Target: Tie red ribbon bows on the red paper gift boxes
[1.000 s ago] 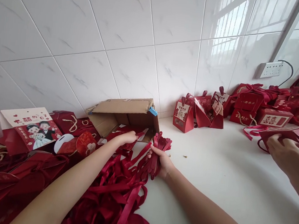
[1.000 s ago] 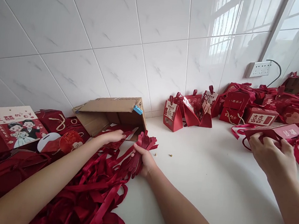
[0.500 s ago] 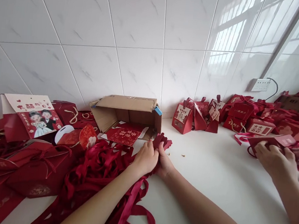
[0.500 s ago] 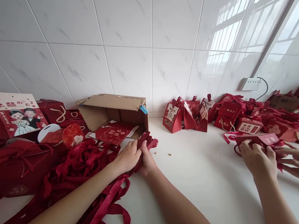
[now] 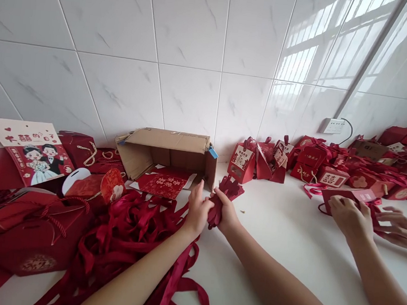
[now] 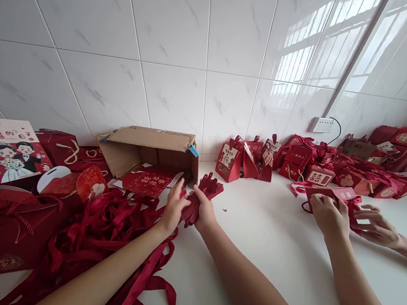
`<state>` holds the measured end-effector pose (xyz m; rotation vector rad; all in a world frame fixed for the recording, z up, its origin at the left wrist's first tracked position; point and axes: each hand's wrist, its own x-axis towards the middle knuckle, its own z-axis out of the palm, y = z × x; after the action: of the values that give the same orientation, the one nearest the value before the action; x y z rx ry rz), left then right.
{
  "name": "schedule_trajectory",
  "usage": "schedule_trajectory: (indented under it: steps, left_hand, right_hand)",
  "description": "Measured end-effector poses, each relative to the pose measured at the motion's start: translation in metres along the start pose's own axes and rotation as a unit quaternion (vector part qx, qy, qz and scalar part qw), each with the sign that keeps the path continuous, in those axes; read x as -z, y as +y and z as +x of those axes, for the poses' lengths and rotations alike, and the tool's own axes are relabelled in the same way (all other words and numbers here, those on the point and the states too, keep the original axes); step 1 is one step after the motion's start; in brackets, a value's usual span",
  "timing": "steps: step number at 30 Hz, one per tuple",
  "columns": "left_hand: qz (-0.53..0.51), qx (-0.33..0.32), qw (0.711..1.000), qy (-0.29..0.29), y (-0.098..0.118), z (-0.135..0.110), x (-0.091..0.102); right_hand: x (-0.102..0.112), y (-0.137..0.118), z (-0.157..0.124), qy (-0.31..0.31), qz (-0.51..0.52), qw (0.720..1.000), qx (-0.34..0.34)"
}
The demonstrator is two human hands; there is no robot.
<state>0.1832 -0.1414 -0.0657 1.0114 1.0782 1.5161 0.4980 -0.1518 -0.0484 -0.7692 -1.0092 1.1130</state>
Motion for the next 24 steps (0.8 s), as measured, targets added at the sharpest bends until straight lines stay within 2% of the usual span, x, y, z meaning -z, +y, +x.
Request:
schedule_trajectory:
  steps: [2,5,7,9,12,16,20,24]
  left_hand:
    - [-0.1,0.087,0.991,0.032,-0.003,0.004,0.001]
    - [-0.177,0.175,0.968,0.033,-0.011,0.005,0.002]
    - [-0.232,0.217,0.948,0.018,-0.017,0.003,0.002]
    - [-0.278,0.235,0.931,0.004,-0.022,0.0,0.0]
    - [-0.32,0.245,0.915,-0.007,-0.025,-0.002,-0.001]
    - [-0.332,0.265,0.905,-0.002,-0.025,-0.001,0.0]
    - [-0.327,0.271,0.905,-0.01,-0.024,-0.002,-0.001]
    - [-0.31,0.265,0.913,-0.01,-0.027,-0.001,0.0]
  right_hand:
    - [-0.054,0.024,0.003,-0.003,0.009,1.0,-0.01]
    - [-0.132,0.065,0.01,-0.013,0.025,0.999,-0.024]
    - [-0.169,0.085,0.011,-0.018,0.037,0.999,-0.031]
    - [-0.191,0.098,0.008,-0.021,0.048,0.998,-0.033]
    - [-0.202,0.107,-0.002,-0.024,0.058,0.998,-0.027]
    - [-0.203,0.115,-0.012,-0.032,0.06,0.997,-0.02]
    - [-0.202,0.117,-0.017,-0.056,0.033,0.998,-0.012]
    - [-0.202,0.112,-0.02,-0.048,0.01,0.999,0.002]
